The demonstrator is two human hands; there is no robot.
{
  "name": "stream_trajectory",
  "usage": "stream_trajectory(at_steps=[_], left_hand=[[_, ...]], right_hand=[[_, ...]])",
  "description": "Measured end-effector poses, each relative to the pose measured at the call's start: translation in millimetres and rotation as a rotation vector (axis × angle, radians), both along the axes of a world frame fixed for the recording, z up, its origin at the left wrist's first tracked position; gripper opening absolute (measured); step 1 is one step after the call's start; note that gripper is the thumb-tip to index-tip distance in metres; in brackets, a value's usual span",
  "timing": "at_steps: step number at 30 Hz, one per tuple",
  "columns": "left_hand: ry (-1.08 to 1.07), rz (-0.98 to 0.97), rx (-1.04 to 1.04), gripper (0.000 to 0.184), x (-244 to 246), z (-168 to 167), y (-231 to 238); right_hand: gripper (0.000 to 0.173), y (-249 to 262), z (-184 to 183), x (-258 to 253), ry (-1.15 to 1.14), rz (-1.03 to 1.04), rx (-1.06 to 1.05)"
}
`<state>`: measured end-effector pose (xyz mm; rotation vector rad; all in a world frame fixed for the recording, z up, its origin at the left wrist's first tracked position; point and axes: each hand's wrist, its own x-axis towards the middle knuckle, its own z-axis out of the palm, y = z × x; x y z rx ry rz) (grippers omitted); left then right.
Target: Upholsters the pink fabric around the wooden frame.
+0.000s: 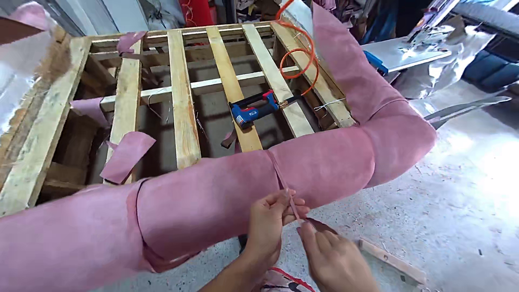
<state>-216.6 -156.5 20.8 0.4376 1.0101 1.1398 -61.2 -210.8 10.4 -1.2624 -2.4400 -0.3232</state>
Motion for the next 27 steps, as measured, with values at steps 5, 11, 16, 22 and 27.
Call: stream_trajectory(at_steps=[5,11,16,22,27], left_hand=[[0.196,0.114,0.174,0.025,23.2,-69.7,-37.9],[0.448,0.115,0.228,0.025,56.4,-163.0,-92.5],[0.606,0.101,0.197,0.027,56.7,-250.9,-83.4],[0.864,0.115,0.31,0.021,39.1,-294.8,-31.3],[1.091,0.139,0.196,0.018,38.4,-323.1,-14.3]], right_hand=[[0.026,-62.2,-130.4,12.3,0.551,-0.08,-0.296],[0.024,-81.9,-225.3,23.5,0.905,-0.09,-0.558],[0.033,-42.8,-274.9,-4.9,0.896,-0.215,-0.648],[0.025,27.2,-298.4,-26.4,0.979,-0.294,-0.795],[0.018,59.3,-339.5,-35.0,0.97,-0.246,-0.784]])
